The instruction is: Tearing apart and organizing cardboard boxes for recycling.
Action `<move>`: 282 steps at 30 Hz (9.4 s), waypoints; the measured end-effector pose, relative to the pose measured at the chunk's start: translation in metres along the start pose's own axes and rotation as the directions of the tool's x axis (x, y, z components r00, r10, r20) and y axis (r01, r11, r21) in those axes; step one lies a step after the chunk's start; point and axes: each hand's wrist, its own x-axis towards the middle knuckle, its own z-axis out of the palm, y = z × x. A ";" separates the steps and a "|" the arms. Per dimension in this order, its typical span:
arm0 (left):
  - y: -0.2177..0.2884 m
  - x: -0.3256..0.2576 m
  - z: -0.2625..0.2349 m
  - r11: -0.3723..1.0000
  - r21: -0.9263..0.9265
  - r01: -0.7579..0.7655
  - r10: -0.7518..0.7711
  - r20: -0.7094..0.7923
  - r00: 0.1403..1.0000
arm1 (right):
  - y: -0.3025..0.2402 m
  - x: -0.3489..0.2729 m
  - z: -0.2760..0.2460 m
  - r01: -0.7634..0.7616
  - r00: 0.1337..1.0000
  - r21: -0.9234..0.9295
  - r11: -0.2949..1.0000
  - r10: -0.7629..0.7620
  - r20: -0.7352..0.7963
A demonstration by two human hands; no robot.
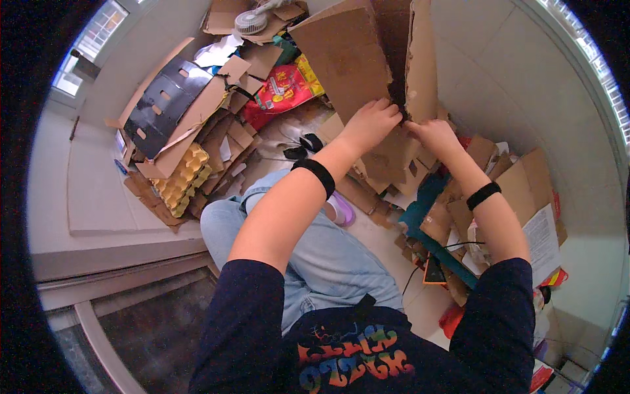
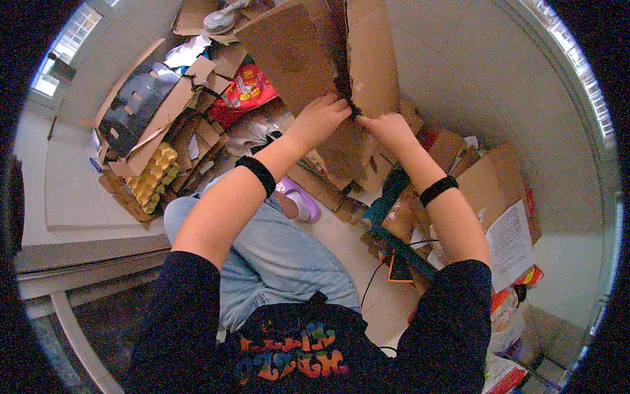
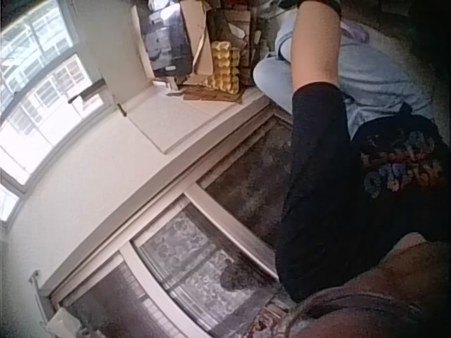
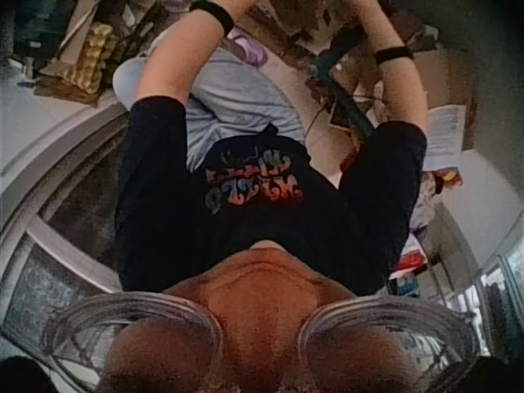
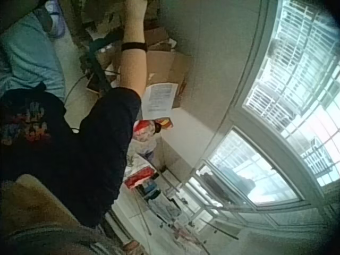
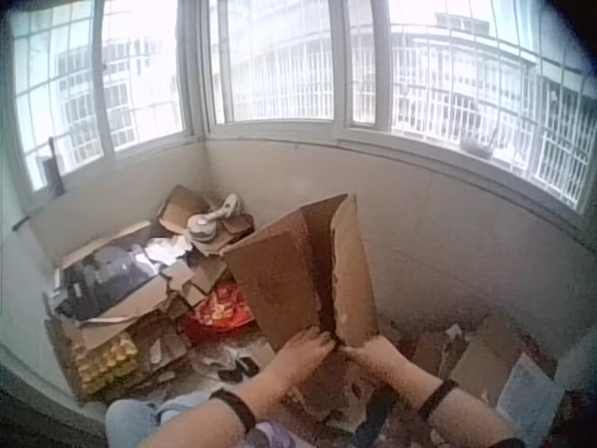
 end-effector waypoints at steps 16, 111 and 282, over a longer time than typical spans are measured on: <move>0.040 0.017 0.012 0.905 0.076 0.418 -0.418 -0.020 0.908 | 0.000 0.033 -0.020 -0.002 0.998 0.100 0.995 -0.005 0.068; 0.035 -0.005 0.039 0.925 0.155 0.347 -0.337 -0.088 0.937 | -0.030 0.009 0.043 -0.094 0.987 0.200 0.975 0.118 -0.110; -0.157 -0.075 -0.161 0.877 0.059 0.477 -0.410 -0.424 0.807 | -0.028 0.133 -0.147 -0.118 0.983 0.109 0.987 0.132 -0.131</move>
